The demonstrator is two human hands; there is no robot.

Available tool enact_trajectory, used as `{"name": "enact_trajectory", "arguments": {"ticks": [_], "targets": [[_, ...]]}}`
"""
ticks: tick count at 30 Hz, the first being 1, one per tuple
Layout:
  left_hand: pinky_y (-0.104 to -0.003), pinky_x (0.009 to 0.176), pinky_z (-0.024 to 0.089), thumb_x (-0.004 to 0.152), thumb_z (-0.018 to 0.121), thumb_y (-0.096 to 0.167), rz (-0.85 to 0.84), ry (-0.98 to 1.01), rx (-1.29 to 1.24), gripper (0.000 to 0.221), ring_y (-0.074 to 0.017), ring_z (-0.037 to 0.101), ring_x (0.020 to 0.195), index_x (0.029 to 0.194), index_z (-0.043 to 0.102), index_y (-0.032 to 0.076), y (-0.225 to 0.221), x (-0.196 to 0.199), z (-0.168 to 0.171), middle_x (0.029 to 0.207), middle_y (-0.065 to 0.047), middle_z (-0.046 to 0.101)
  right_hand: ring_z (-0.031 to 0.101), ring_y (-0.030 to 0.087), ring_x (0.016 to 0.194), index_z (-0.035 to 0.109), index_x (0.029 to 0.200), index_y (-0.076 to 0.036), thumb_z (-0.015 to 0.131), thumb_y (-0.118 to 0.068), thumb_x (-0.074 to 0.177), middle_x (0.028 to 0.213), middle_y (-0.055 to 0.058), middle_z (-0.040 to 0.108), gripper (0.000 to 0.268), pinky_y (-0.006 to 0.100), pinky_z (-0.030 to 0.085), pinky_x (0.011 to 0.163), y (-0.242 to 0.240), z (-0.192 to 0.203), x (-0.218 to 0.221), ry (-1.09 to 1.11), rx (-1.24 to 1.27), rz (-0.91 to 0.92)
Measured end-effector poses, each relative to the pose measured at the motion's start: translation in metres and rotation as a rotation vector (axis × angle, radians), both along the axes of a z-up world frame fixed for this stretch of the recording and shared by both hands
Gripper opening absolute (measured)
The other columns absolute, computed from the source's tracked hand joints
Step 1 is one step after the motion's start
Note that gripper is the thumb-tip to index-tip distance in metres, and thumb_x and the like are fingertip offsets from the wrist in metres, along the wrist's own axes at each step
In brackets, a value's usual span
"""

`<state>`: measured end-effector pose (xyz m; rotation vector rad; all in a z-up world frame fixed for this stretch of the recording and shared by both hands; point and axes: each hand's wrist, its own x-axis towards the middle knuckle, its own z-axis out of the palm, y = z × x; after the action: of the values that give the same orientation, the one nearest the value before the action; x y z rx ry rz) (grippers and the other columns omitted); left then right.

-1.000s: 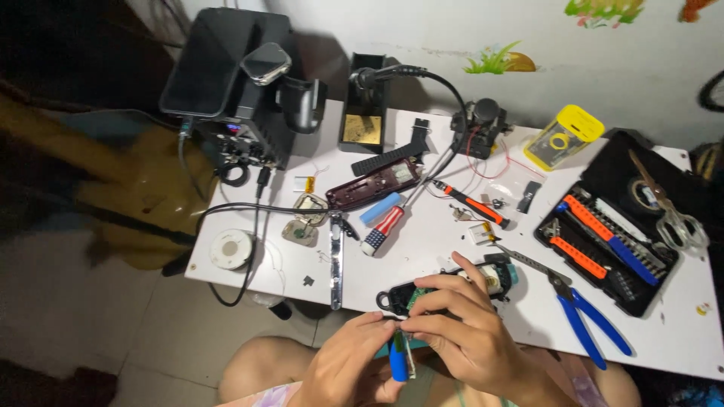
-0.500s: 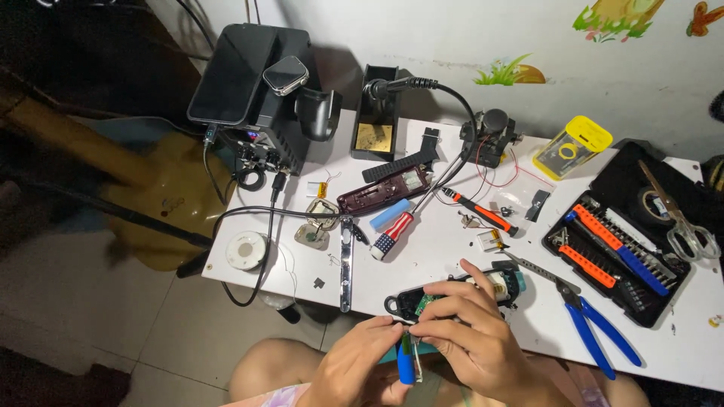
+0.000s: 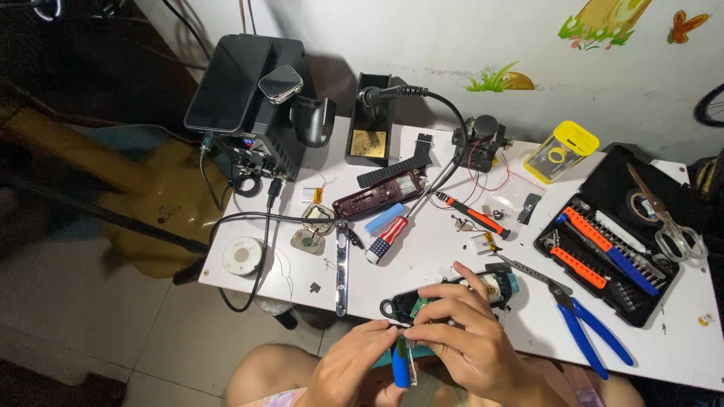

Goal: Repairing and testing the internal components of an electric clipper on a workbench.

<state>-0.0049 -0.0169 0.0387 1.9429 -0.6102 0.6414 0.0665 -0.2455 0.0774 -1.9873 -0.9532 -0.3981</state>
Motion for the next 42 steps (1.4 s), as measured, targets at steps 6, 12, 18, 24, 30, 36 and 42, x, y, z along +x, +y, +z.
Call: {"name": "enact_trajectory", "arguments": {"ticks": [6,12,18,24,30,36,42], "targets": [[-0.053,0.11,0.073,0.118,0.063,0.043,-0.025,0.058,-0.002,0.055,-0.0364,0.087,0.114,0.135,0.075,-0.008,0.0,0.0,0.015,0.122,-0.023,0.084,0.079,0.03,0.117,0.086,0.106,-0.021,0.077,-0.018,0.104,0.101,-0.001,0.08,0.01,0.069,0.038,0.129,0.001,-0.002,0.0,-0.019,-0.002,-0.01],[-0.052,0.107,0.073,0.118,0.061,0.048,-0.001,0.076,-0.01,0.058,-0.0398,0.087,0.112,0.13,0.075,-0.007,-0.003,0.0,0.013,0.117,-0.026,0.083,0.079,0.029,0.12,0.087,0.109,-0.019,0.08,-0.017,0.102,0.103,-0.001,0.082,0.01,0.07,0.036,0.131,0.0,0.0,-0.001,0.027,-0.017,0.005],[-0.046,0.105,0.071,0.113,0.065,0.054,0.068,0.081,0.072,0.059,-0.0403,0.088,0.115,0.128,0.076,-0.001,0.0,-0.003,-0.001,0.121,-0.026,0.084,0.079,0.031,0.121,0.085,0.111,-0.018,0.068,-0.023,0.11,0.105,0.002,0.081,0.018,0.071,0.037,0.131,-0.001,0.003,0.0,0.046,-0.003,0.021],[-0.04,0.105,0.068,0.109,0.065,0.057,0.163,0.267,0.055,0.053,-0.0318,0.088,0.124,0.13,0.08,0.01,-0.007,-0.01,0.007,0.125,-0.016,0.088,0.078,0.035,0.119,0.08,0.121,-0.01,0.063,-0.016,0.113,0.115,0.011,0.075,0.019,0.073,0.057,0.13,-0.024,0.007,-0.001,0.014,0.188,-0.05],[-0.038,0.106,0.064,0.101,0.072,0.056,0.166,0.405,0.047,0.048,-0.0271,0.086,0.127,0.124,0.084,0.016,-0.009,-0.014,-0.007,0.124,-0.011,0.09,0.076,0.033,0.105,0.07,0.106,0.001,0.056,-0.006,0.109,0.105,0.015,0.072,0.016,0.06,0.074,0.112,-0.043,-0.022,0.008,-0.063,0.455,-0.381],[-0.037,0.111,0.055,0.093,0.08,0.065,0.103,0.648,0.156,0.06,-0.021,0.077,0.143,0.138,0.084,0.027,0.009,-0.016,-0.029,0.145,-0.004,0.085,0.06,0.021,0.077,0.063,0.106,-0.01,0.056,-0.021,0.112,0.072,0.006,0.055,0.015,0.043,0.062,0.088,-0.057,-0.06,0.013,-0.336,0.758,-0.513],[-0.032,0.108,0.057,0.088,0.083,0.073,0.163,0.589,0.146,0.065,-0.0191,0.083,0.135,0.133,0.085,0.027,0.006,-0.02,-0.041,0.141,-0.004,0.088,0.057,0.013,0.076,0.066,0.104,-0.013,0.051,-0.005,0.095,0.077,-0.001,0.059,0.019,0.028,0.053,0.064,-0.064,-0.065,0.012,-0.272,0.581,-0.413]]}}
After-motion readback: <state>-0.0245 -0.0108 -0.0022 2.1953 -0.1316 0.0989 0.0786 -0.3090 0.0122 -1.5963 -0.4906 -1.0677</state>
